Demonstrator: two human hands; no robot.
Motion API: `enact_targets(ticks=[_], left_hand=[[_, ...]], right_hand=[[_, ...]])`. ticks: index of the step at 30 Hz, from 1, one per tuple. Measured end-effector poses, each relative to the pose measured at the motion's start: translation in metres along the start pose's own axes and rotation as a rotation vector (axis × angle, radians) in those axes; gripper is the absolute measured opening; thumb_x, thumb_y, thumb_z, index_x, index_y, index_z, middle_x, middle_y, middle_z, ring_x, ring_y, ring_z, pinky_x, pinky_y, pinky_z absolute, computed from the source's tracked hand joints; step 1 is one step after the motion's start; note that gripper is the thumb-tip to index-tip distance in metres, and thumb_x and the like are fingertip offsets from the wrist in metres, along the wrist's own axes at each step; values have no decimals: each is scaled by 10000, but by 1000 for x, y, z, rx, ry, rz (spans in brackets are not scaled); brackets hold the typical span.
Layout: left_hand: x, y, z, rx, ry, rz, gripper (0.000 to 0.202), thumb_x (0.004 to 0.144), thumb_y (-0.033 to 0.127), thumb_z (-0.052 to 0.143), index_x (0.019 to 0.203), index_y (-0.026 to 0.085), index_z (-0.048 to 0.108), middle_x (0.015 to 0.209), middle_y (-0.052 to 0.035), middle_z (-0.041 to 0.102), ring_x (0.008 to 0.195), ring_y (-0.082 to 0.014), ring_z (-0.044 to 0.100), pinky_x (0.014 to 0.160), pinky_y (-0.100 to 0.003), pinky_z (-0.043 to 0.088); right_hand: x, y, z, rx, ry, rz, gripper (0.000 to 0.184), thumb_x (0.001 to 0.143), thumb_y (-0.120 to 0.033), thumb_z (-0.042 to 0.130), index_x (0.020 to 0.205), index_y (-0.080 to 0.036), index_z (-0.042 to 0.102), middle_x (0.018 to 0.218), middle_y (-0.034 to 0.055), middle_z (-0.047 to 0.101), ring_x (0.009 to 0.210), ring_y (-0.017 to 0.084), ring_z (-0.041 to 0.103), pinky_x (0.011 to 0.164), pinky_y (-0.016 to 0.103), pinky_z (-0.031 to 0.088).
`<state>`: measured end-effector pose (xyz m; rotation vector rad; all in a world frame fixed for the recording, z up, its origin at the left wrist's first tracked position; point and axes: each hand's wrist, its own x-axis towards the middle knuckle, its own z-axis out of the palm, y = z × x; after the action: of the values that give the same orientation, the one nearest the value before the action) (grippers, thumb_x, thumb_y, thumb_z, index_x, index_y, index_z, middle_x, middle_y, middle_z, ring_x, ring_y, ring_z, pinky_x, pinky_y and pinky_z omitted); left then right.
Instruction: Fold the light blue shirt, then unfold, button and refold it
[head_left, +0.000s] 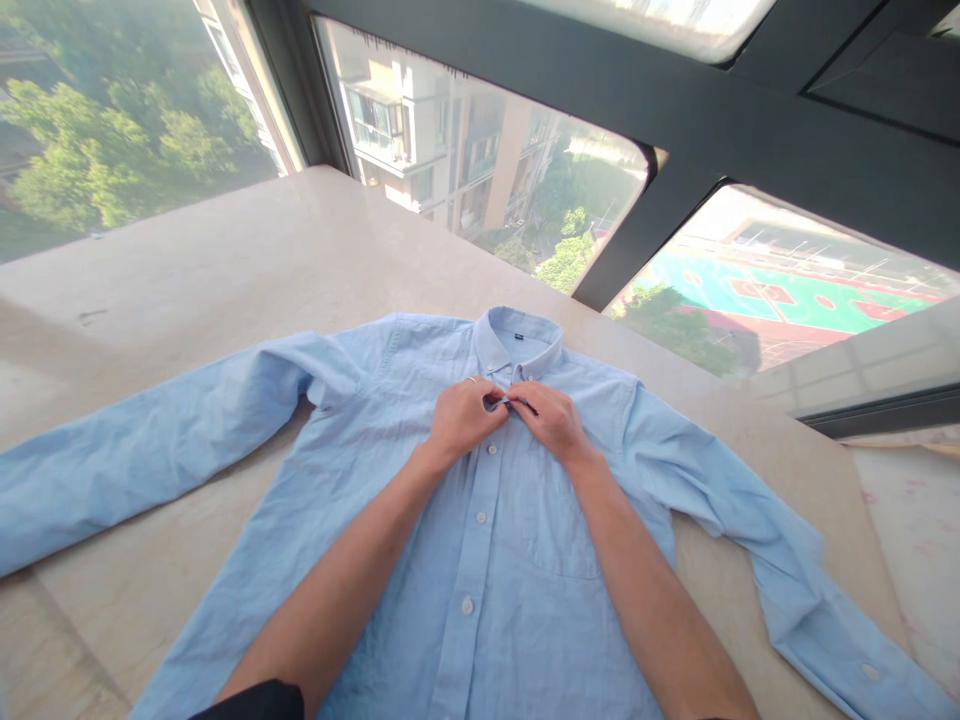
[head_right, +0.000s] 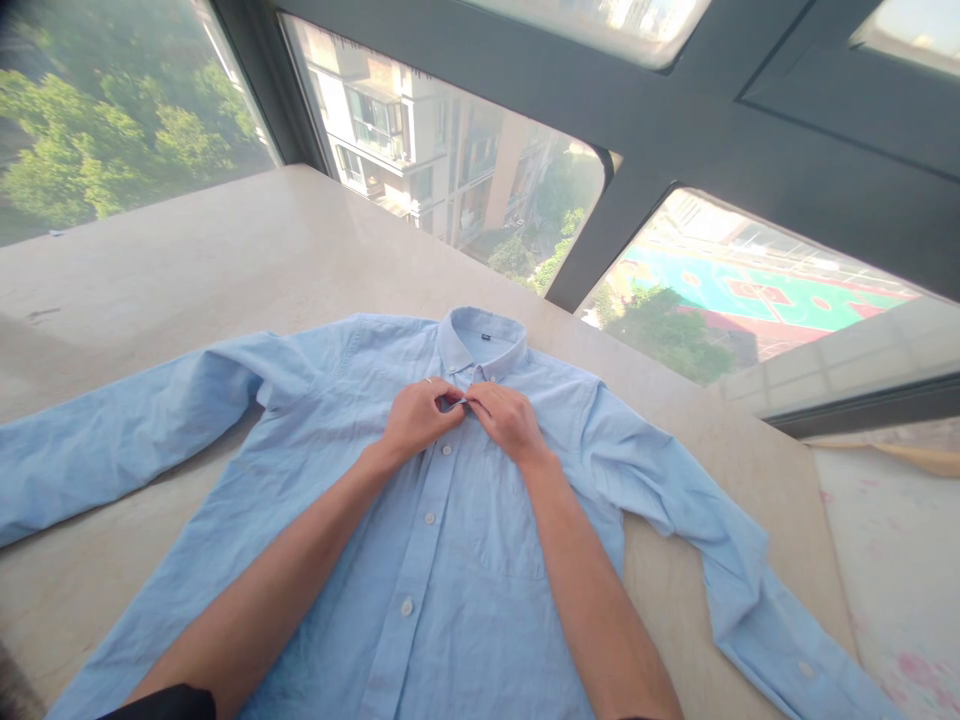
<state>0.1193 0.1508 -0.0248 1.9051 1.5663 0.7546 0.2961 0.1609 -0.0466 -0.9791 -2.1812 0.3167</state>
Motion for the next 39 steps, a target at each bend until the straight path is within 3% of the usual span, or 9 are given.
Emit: enact_targets(ticks=[5,19,26,39], left_hand=[[-1,5,2,7,4,-76,207,774,237,595,906,226,755,945,-22,748,897,-200,650,775,-294,466],[-5,3,7,53,50,-49,215,801,210,591,923,220,768,909,-37,732,849,-192,642,747,-284,446],[-6,-1,8,11,85,-14,180,803,220,601,865,222,770,849,-28,719,736,-157,607,676,-263,413],[-6,2,8,13,88,-2,160,807,221,597,825,214,756,825,-16,705,718,-140,595,657,-254,390]], right_hand=[[1,0,0,4,-21,40,198,966,-237,498,997,-222,693,958,75,738,904,205,695,837,348,557],[-1,3,0,43,-19,80,187,931,-183,517,988,-218,692,964,61,743,918,200,696,837,325,544],[-2,3,0,99,-4,212,246,910,-232,551,1146,-221,623,907,36,736,684,162,654,729,293,544],[-1,4,4,100,-61,176,356,936,-154,424,1277,-212,508,1018,74,684,954,218,656,861,368,519]])
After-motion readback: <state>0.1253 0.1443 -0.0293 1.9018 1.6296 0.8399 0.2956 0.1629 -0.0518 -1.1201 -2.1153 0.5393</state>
